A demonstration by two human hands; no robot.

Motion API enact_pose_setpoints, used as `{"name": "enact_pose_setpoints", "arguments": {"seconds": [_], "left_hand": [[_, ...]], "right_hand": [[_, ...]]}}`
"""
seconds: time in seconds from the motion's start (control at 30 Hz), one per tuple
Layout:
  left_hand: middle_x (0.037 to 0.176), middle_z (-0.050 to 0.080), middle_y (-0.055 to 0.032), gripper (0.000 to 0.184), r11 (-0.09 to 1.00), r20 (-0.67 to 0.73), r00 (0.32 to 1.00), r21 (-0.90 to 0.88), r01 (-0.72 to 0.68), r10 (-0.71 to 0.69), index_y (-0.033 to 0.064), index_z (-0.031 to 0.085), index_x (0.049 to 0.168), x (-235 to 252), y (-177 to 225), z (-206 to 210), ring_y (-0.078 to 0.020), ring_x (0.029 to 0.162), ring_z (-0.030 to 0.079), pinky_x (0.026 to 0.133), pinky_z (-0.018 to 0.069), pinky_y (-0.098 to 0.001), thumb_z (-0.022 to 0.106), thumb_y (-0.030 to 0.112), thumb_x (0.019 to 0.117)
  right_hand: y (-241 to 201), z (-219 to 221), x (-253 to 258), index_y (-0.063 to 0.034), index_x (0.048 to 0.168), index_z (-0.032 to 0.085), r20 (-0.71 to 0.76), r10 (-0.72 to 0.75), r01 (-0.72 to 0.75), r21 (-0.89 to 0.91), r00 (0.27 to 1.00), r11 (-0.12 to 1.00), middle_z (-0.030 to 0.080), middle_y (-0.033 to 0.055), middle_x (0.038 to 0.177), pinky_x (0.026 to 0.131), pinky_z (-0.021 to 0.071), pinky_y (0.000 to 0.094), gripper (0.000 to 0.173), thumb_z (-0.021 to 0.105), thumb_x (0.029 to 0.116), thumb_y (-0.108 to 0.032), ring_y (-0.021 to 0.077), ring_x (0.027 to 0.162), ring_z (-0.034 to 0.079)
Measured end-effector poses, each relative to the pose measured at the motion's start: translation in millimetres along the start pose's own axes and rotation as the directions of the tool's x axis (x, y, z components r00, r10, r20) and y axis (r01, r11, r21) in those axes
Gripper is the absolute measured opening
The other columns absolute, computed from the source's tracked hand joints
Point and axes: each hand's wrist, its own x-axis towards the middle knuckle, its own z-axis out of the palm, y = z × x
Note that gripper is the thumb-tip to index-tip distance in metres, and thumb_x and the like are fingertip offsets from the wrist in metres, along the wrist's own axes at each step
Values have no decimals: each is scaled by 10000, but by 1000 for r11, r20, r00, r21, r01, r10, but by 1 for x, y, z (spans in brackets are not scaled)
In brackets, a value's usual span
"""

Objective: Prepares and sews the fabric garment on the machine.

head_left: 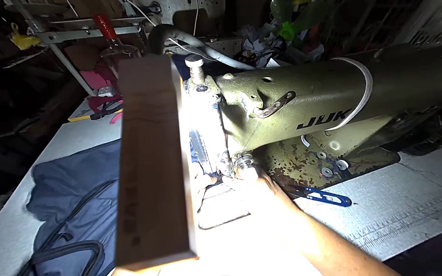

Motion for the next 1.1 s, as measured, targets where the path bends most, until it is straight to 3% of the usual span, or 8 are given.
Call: {"name": "enact_pose_setpoints", "arguments": {"seconds": [0.3, 0.37, 0.43, 0.5, 0.6, 0.8, 0.93, 1.1], "left_hand": [[949, 752, -58, 223, 997, -84, 996, -70, 19, -25, 104, 787, 924, -5, -12, 6, -218, 973, 699, 902, 514, -414, 565, 81, 918], [1044, 762, -121, 222, 987, -7, 996, -131, 92, -94, 61, 805, 984, -1, -2, -4, -274, 1085, 677, 1002, 454, -440, 589, 97, 947], [1041, 758, -115, 244, 991, -38, 997, -113, 67, -72, 79, 807, 981, -3, -6, -1, -278, 1081, 673, 994, 445, -460, 570, 106, 929], [995, 745, -60, 246, 998, -95, 995, -62, 11, -16, 131, 792, 966, -10, -19, 10, -242, 1021, 672, 946, 469, -463, 549, 131, 931], [974, 747, -72, 209, 995, -58, 997, -95, 38, -44, 103, 786, 955, -8, -14, 5, -248, 992, 682, 928, 476, -475, 578, 101, 941], [960, 752, -96, 242, 987, -93, 993, -147, 60, -75, 61, 790, 937, 1, -5, 2, -223, 977, 697, 916, 506, -434, 559, 126, 913], [1001, 750, -168, 210, 960, -9, 979, -201, 197, -203, -16, 781, 994, 7, 16, -11, -289, 1025, 684, 985, 470, -460, 584, 15, 929], [936, 739, -60, 204, 976, -44, 991, -180, 120, -130, 79, 783, 936, -5, -5, 1, -161, 951, 676, 895, 499, -398, 579, 75, 943]], "right_hand": [[4, 5, 1, -164, 1104, 801, -43, -76, 72, -88, 996, 994, 706, 98, 1004, 833, 574, 435, 279, 698, 865, -62, 285, 929, 692], [2, -14, 0, -175, 1081, 802, -25, -8, 5, -109, 1000, 994, 722, 88, 980, 834, 569, 476, 255, 700, 880, -55, 289, 932, 701], [16, -40, -12, -102, 1023, 791, -213, 118, -129, -40, 970, 991, 702, 103, 907, 748, 561, 461, 168, 691, 896, -57, 271, 850, 692], [46, -74, -40, -54, 1227, 722, -416, 326, -325, 76, 849, 943, 697, 162, 1059, 816, 575, 466, 288, 615, 989, -173, 288, 947, 682], [94, -108, -85, 58, 1406, 489, -499, 564, -600, 105, 657, 793, 536, 327, 1375, 1023, 431, 636, 504, 539, 1031, -275, 487, 1279, 524], [129, -92, -115, 75, 1418, 515, -522, 453, -581, -103, 723, 808, 465, 279, 1521, 1143, 319, 647, 544, 509, 970, -235, 493, 1465, 352], [127, -94, -115, 67, 1390, 557, -531, 454, -586, -103, 715, 804, 506, 285, 1486, 1124, 340, 652, 500, 467, 991, -221, 491, 1438, 401], [127, -91, -116, 30, 1243, 712, -483, 531, -652, -116, 696, 749, 660, 250, 1322, 1014, 429, 689, 385, 399, 1031, -39, 478, 1259, 602]]}}
